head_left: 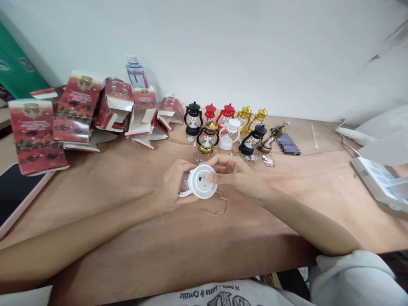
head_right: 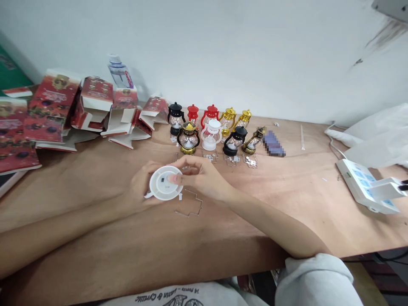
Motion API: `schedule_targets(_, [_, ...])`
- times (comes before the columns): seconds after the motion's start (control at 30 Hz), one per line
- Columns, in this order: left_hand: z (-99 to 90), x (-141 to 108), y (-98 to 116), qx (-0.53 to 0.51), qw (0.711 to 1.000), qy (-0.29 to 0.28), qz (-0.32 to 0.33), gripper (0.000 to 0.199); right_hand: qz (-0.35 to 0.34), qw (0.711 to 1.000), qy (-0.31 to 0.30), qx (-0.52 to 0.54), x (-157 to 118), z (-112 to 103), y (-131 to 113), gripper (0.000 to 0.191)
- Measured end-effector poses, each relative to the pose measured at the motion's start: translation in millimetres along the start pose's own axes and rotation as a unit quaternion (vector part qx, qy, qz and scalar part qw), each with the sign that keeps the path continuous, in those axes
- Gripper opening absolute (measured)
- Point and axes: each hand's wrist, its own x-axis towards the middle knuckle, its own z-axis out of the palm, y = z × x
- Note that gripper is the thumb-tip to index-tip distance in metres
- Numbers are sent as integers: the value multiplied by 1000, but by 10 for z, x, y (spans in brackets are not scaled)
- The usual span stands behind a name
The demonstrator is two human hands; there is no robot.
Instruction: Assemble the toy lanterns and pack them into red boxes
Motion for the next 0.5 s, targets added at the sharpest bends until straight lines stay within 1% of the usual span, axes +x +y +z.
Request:
schedule_targets(0.1, [-3,-9,-1,-9,1000,8,-4,38,-16,1000,-11,-20,-8,-24,-25,23])
schedule_targets(0.2, [10,-37,-15,-13,1000,9,-26,43,-48,996,-16,-72,-38,-21,-40,17])
schedule_targets(0.27, [28,-59,-31,-14,998,11,-56,43,-80,989,8,-121,-61,-1,-28,16])
schedule_targets(0.33, [47,-75,-46,-14,996,26,-83,43,-134,975,48,-173,-81,28,1,20])
schedule_targets(0.37, [54,-80,-51,-16,995,34,-92,44,-172,961,67,-206,-90,45,20,25])
schedule_targets(0.4, [58,-81,-53,-17,994,43,-97,44,-216,941,80,-246,-98,62,40,31])
schedule_targets(0.47, [55,-76,-47,-16,994,51,-99,44,-296,890,88,-336,-110,95,79,41])
schedule_targets(0.5, [48,-70,-41,-13,994,51,-96,44,-323,865,88,-375,-115,109,97,45])
